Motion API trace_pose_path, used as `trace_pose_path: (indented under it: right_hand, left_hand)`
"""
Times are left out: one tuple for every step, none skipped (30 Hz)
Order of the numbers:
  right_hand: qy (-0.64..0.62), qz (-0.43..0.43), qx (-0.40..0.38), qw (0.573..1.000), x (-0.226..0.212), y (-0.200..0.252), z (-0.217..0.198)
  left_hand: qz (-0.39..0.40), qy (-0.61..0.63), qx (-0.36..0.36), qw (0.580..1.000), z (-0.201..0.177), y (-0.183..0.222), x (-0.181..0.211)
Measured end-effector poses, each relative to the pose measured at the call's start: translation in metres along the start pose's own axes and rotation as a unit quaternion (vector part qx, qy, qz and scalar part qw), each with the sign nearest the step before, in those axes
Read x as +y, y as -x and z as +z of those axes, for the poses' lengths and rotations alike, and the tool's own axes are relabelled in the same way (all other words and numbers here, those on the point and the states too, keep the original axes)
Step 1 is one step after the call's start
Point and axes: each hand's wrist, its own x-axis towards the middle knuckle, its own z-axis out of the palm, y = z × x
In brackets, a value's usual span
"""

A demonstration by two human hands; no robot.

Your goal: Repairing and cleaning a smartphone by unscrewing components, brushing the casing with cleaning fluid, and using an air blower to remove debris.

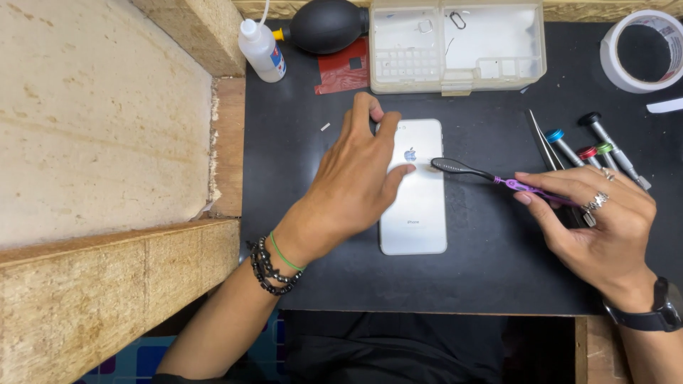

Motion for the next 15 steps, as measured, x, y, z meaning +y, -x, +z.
trace_pose_path:
  right_hand:
    - [0.035, -0.024, -0.007, 0.999, 0.002, 0.000, 0.000]
    - [0.034, -0.023, -0.008, 0.999, 0.002, 0.000, 0.001]
    - [0.053, -0.029, -0.013, 0.998, 0.003, -0.001, 0.001]
    - [0.071, -0.034, -0.017, 0.997, 0.003, -0.002, 0.001]
    - [0.071, -0.034, -0.018, 0.997, 0.005, -0.002, 0.003]
    - [0.075, -0.039, -0.019, 0.996, 0.006, -0.003, 0.004]
    - [0.079, -0.044, -0.020, 0.996, 0.008, -0.004, 0.006]
    - [0.079, -0.044, -0.020, 0.996, 0.007, -0.004, 0.006]
    - [0.090, -0.053, -0.020, 0.994, 0.006, -0.005, 0.006]
    - [0.100, -0.061, -0.019, 0.993, 0.005, -0.006, 0.006]
    - [0.103, -0.060, -0.017, 0.993, 0.004, -0.007, 0.005]
    - [0.096, -0.060, -0.025, 0.993, 0.003, -0.008, 0.005]
    - [0.088, -0.059, -0.032, 0.994, 0.002, -0.008, 0.005]
    - [0.091, -0.056, -0.031, 0.994, 0.000, -0.008, 0.003]
    - [0.070, -0.062, -0.040, 0.995, -0.002, -0.008, 0.002]
  left_hand:
    - [-0.009, 0.012, -0.009, 1.000, -0.002, -0.001, -0.002]
    - [-0.010, 0.013, -0.010, 1.000, -0.004, -0.001, -0.003]
    - [-0.009, 0.026, -0.005, 1.000, -0.006, -0.002, -0.004]
    - [-0.009, 0.038, 0.001, 0.999, -0.008, -0.003, -0.005]
    - [-0.009, 0.039, 0.000, 0.999, -0.009, -0.003, -0.006]
    - [-0.012, 0.043, 0.003, 0.999, -0.010, -0.004, -0.006]
    - [-0.015, 0.046, 0.007, 0.999, -0.011, -0.004, -0.006]
    - [-0.015, 0.046, 0.007, 0.999, -0.011, -0.003, -0.006]
    - [-0.009, 0.054, 0.016, 0.998, -0.011, -0.003, -0.007]
    - [-0.002, 0.062, 0.025, 0.998, -0.011, -0.004, -0.007]
    - [0.001, 0.063, 0.024, 0.998, -0.011, -0.004, -0.007]
    - [-0.001, 0.059, 0.022, 0.998, -0.012, -0.005, -0.007]
    - [-0.003, 0.055, 0.019, 0.998, -0.011, -0.006, -0.007]
    - [0.000, 0.056, 0.018, 0.998, -0.011, -0.006, -0.006]
    - [-0.003, 0.052, 0.018, 0.998, -0.010, -0.006, -0.006]
